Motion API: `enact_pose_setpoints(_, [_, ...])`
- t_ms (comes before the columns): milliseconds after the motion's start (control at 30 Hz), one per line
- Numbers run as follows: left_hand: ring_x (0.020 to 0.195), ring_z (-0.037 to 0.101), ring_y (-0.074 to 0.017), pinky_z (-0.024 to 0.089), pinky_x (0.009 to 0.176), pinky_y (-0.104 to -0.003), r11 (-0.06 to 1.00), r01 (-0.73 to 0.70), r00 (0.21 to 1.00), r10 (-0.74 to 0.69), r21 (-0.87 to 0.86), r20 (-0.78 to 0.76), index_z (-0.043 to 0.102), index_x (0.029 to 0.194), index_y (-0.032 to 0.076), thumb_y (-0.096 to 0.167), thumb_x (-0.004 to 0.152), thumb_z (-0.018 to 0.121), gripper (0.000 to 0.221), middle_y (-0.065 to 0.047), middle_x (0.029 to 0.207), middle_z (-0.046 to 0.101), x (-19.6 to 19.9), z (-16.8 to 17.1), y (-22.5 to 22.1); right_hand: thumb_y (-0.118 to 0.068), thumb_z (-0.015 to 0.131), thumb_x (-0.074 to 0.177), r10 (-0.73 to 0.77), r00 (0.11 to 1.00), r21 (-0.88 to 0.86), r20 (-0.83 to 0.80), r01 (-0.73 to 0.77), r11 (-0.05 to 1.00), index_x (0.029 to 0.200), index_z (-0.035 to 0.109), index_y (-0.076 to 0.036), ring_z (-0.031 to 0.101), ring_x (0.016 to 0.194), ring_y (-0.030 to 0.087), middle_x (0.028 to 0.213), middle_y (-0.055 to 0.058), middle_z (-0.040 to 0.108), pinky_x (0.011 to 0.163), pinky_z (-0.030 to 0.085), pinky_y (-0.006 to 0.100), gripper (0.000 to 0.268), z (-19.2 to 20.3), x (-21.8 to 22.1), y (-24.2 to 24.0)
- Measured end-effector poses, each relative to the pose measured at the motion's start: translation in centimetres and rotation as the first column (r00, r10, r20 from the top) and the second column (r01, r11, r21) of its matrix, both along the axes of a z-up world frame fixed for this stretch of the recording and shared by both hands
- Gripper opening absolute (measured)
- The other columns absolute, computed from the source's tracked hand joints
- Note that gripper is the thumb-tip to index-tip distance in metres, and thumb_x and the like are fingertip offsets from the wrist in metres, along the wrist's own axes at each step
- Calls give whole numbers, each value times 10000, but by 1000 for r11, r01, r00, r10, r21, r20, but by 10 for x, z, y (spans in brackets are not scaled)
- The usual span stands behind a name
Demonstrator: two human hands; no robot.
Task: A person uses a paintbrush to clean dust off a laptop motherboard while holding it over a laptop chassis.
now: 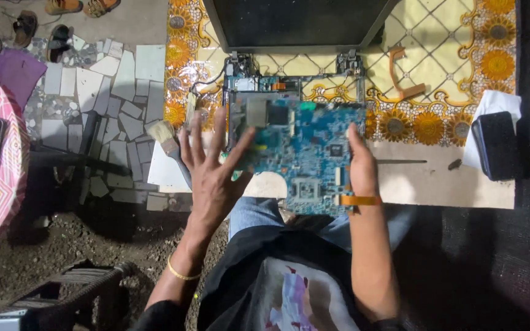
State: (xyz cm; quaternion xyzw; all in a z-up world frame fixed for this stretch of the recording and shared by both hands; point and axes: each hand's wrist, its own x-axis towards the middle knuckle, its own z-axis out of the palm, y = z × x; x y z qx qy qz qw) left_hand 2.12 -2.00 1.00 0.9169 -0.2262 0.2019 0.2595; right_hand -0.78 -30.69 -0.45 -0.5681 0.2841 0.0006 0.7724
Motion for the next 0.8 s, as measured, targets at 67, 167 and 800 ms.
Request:
enact_pose_setpoints(67, [1732,147,-367,18,1365,-644,996,85,996,-86,37,35,691,1539,395,160,847,992,790,-56,1824,399,8,-4,4,-513,543,1161,6,1000,48,21,-7,999,1763,260,-14,-15,1714,448,1855,281,100,1385,-27,560,832,-31,2,-10])
enact_pose_setpoints(167, [1633,448,-341,227,1351,-651,986,166,984,-164,-23,67,801,1394,366,144,898,911,555,-4,1618,675,5,-10,11,-413,608,1174,-24,997,122,68,16,992,1748,313,8,-27,1694,438,1829,294,92,1390,-9,582,771,-59,0,-13])
enact_pose_setpoints(800, [757,670,-160,580,789,-364,397,-491,742,-275,-776,-611,872,988,52,1,982,823,71,-92,820,806,-18,-62,-8,-387,460,1108,111,960,371,256,-204,906,1086,718,131,825,828,520,817,404,740,750,706,607,579,-91,-28,-14])
